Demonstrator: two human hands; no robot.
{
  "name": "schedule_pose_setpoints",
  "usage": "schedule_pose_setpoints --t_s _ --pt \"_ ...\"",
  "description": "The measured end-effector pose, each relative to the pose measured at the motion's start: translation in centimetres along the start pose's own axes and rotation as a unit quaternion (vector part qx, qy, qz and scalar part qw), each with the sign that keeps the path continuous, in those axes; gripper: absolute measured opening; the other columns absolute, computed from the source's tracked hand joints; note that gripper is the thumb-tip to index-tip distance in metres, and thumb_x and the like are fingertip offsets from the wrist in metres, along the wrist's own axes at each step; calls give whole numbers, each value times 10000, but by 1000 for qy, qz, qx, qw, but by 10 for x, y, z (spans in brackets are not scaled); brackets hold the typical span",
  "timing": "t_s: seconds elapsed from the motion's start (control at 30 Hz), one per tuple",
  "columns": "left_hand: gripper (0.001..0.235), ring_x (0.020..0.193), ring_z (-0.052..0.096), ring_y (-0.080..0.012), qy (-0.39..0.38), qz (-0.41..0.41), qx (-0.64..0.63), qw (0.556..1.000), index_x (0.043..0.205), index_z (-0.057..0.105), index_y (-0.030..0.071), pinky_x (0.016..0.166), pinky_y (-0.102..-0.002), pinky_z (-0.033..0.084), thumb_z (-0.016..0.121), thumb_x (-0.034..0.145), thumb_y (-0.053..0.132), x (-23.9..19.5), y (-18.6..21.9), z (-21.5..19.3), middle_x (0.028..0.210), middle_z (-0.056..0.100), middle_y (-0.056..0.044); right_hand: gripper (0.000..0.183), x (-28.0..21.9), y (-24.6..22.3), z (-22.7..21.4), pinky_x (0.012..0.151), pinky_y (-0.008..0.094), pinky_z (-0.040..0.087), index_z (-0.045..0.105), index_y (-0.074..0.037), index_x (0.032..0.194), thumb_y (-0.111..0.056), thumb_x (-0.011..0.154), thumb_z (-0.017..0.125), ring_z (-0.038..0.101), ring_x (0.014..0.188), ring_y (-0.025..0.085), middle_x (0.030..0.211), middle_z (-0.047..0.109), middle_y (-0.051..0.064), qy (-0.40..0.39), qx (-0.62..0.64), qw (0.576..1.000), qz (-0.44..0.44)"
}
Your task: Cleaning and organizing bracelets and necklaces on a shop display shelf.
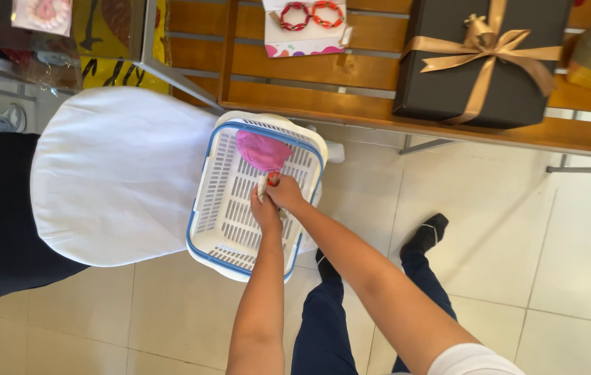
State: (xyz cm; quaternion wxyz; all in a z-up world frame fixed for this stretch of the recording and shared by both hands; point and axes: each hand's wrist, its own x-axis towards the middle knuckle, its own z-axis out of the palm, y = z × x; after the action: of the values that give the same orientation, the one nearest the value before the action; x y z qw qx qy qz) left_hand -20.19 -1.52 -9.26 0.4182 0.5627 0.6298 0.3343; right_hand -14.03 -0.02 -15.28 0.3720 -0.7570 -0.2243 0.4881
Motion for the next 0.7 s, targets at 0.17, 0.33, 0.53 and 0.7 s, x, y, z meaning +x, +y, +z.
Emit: schedule_pose_setpoints --t_s 0.17,0.33,0.53,0.7 --pt "361 1087 676 -267 -17 13 -104 994 1287 673 141 912 -388 577 605 938 78 -41 101 21 1189 705 -173 450 -83 -69 -119 960 520 536 720 -2 986 -430 849 719 664 1084 433 998 682 232 60 28 991 -114" --pt "381 1112 651 -266 -117 64 -148 980 1295 656 77 992 -433 528 618 917 52 -93 173 74 1217 690 -207 266 -132 -50 -236 938 461 536 740 -37 977 -282 885 786 657 1064 411 1016 651 183 229 47 946 -224" --pt "397 1229 626 -316 -237 182 -118 947 1319 640 81 1060 -447 485 568 936 4 -191 278 144 1267 679 -196 225 -211 -14 -382 980 469 538 665 6 1081 -193 982 703 661 1174 379 1350 664 202 291 257 902 -189" --pt "427 1151 645 -322 -307 439 -102 838 1248 684 133 1047 -438 479 574 870 -33 -267 337 198 1197 673 -103 153 -252 38 -484 889 400 634 525 -128 1176 -176 1049 596 758 1034 267 1202 742 127 223 579 769 -156"
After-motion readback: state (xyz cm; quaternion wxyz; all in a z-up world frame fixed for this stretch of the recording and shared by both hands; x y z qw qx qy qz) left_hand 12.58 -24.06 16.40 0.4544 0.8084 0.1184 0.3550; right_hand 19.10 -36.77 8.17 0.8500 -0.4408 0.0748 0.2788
